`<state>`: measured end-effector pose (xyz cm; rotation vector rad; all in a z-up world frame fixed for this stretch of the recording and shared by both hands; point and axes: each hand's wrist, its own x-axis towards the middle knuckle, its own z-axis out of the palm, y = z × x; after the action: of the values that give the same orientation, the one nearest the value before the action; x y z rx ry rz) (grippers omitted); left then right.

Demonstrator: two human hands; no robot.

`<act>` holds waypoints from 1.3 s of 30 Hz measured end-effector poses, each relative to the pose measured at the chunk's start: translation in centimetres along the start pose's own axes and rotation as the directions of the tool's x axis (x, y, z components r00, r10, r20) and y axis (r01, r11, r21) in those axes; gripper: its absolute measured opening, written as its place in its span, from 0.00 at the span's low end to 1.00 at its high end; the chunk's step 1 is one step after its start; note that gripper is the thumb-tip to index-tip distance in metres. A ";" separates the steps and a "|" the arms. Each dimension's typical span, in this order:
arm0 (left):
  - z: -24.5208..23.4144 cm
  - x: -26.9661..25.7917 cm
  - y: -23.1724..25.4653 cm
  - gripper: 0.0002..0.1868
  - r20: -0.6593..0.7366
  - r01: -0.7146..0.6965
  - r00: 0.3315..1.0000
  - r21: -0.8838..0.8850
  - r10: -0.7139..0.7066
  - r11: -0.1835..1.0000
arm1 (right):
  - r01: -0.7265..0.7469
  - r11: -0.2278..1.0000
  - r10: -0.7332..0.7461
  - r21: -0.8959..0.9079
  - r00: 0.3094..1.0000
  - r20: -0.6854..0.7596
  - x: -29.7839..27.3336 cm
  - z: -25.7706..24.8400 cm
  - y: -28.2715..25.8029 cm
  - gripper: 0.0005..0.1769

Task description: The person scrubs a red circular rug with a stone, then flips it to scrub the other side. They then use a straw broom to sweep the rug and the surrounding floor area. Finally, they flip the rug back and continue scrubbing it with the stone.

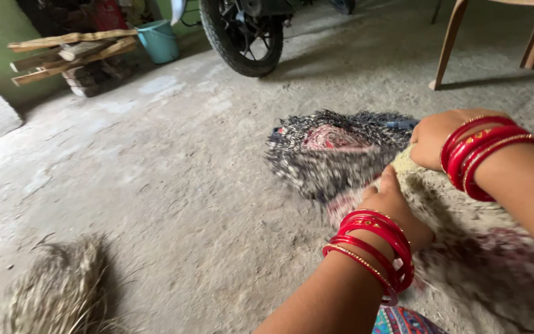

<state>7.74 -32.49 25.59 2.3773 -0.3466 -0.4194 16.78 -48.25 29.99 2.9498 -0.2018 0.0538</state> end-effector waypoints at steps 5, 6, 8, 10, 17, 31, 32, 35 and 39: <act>-3.4 -2.4 -1.0 0.66 -0.047 0.055 0.997 -0.038 -0.057 0.998 | 0.034 0.999 -0.034 -0.022 0.999 0.009 -3.9 -6.1 -4.0 0.25; -4.1 -3.0 -1.3 0.67 -0.057 0.070 0.996 -0.048 -0.072 0.996 | 0.042 0.999 -0.042 -0.024 0.999 0.007 -4.6 -7.2 -5.1 0.24; -5.0 -4.5 -2.1 0.70 -0.072 0.111 0.991 -0.075 -0.117 0.991 | 0.060 0.998 -0.059 -0.030 0.998 0.012 -6.1 -8.6 -6.0 0.24; -5.7 -6.3 -3.2 0.72 -0.083 0.163 0.982 -0.111 -0.172 0.980 | 0.081 0.996 -0.080 -0.031 0.997 0.019 -7.2 -9.8 -7.0 0.23; -6.6 -10.0 -9.1 0.80 -0.117 0.328 0.920 -0.295 -0.375 0.897 | 0.321 0.947 -0.315 0.011 0.937 -0.151 -10.8 -12.4 -12.8 0.24; -7.3 -16.7 -37.6 0.18 -0.001 -0.245 0.671 -0.944 -0.742 -0.221 | 0.614 0.785 -0.608 0.076 0.788 -0.096 -16.4 -4.5 -27.4 0.35; -6.4 -17.0 -39.0 0.17 -0.058 -0.281 0.761 -0.927 -0.646 -0.249 | 0.672 0.740 -0.656 0.040 0.733 -0.181 -16.6 -3.5 -28.4 0.35; -4.2 -18.1 -41.4 0.14 -0.090 -0.300 0.830 -0.904 -0.551 -0.304 | 0.678 0.727 -0.686 -0.108 0.714 -0.137 -16.0 -0.6 -31.5 0.34; -2.8 -19.0 -41.2 0.14 -0.098 -0.341 0.837 -0.863 -0.539 -0.373 | 0.692 0.714 -0.696 -0.104 0.685 -0.218 -13.9 3.8 -34.6 0.40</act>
<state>-3.08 5.88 3.68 0.4563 0.5123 0.0427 7.91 -13.40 19.33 2.7525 0.9550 0.2998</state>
